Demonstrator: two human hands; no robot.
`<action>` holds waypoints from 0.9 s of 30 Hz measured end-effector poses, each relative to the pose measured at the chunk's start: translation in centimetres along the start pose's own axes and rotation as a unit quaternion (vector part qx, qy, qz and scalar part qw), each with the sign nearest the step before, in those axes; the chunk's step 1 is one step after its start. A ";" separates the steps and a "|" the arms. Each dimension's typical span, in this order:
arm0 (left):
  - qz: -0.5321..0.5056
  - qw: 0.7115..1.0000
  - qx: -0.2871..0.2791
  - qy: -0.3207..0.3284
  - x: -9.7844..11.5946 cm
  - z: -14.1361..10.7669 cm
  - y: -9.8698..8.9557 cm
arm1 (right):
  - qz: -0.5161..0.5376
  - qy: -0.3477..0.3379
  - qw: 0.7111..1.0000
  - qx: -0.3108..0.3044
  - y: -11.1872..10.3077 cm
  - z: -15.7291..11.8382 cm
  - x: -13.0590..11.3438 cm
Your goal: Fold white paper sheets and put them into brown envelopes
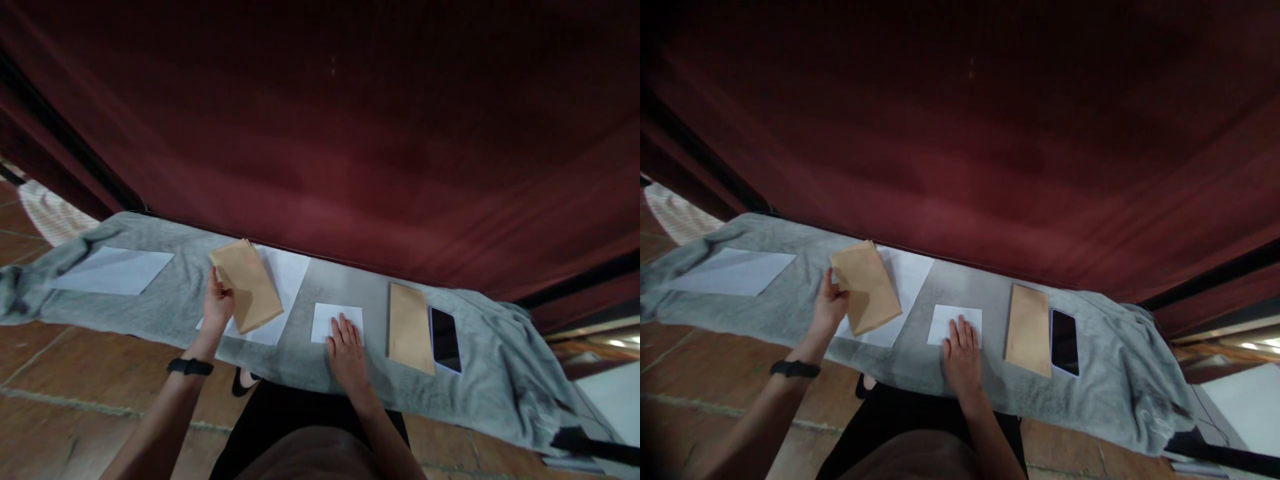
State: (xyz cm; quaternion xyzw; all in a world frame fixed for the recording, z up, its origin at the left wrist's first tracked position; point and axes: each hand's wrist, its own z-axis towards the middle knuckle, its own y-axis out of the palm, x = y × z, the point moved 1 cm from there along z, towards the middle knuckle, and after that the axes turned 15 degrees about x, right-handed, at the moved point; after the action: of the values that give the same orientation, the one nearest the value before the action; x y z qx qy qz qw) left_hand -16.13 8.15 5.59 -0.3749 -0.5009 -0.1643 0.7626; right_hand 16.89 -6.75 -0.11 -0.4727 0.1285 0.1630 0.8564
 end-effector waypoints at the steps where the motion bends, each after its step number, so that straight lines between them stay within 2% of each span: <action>1: 0.019 1.000 0.006 0.006 -0.4 0.3 0.0 | -0.021 -0.004 1.000 0.001 0.3 -0.1 0.0; 7: 0.153 0.984 0.043 0.076 -1.5 0.0 -0.3 | -0.074 0.010 0.996 0.040 1.0 0.1 2.0; 11: 0.179 0.979 0.036 0.094 -1.7 -0.7 -0.1 | -0.075 0.025 0.994 0.071 1.4 0.5 3.3; 15: 0.208 0.972 0.031 0.108 -2.0 -1.2 0.0 | -0.084 0.049 0.992 0.081 1.8 1.0 3.1; 19: 0.234 0.963 0.061 0.120 -1.2 -2.5 0.1 | -0.085 0.053 0.993 0.068 2.3 1.4 1.8; 21: 0.231 0.959 0.064 0.153 0.0 -4.4 0.8 | -0.075 0.044 0.994 0.059 2.6 1.5 1.2; 22: 0.209 0.954 0.049 0.208 0.8 -5.9 1.5 | -0.069 0.039 0.995 0.057 2.8 1.5 0.9; 23: 0.179 0.946 0.012 0.271 1.6 -7.8 2.4 | -0.065 0.034 0.996 0.056 2.9 1.5 0.7; 26: 0.143 0.921 -0.080 0.354 3.6 -14.3 5.4 | -0.063 0.023 0.996 0.054 3.1 1.4 0.8; 27: 0.125 0.897 -0.142 0.401 4.0 -16.5 6.4 | -0.065 0.014 0.997 0.049 3.0 1.3 1.0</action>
State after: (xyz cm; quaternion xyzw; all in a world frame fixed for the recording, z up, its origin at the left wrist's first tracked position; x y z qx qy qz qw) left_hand 0.30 0.76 2.97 -0.4412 -0.0736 -0.2738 0.8515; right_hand 16.66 -3.99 -2.13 -0.4393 0.1172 0.0939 0.8857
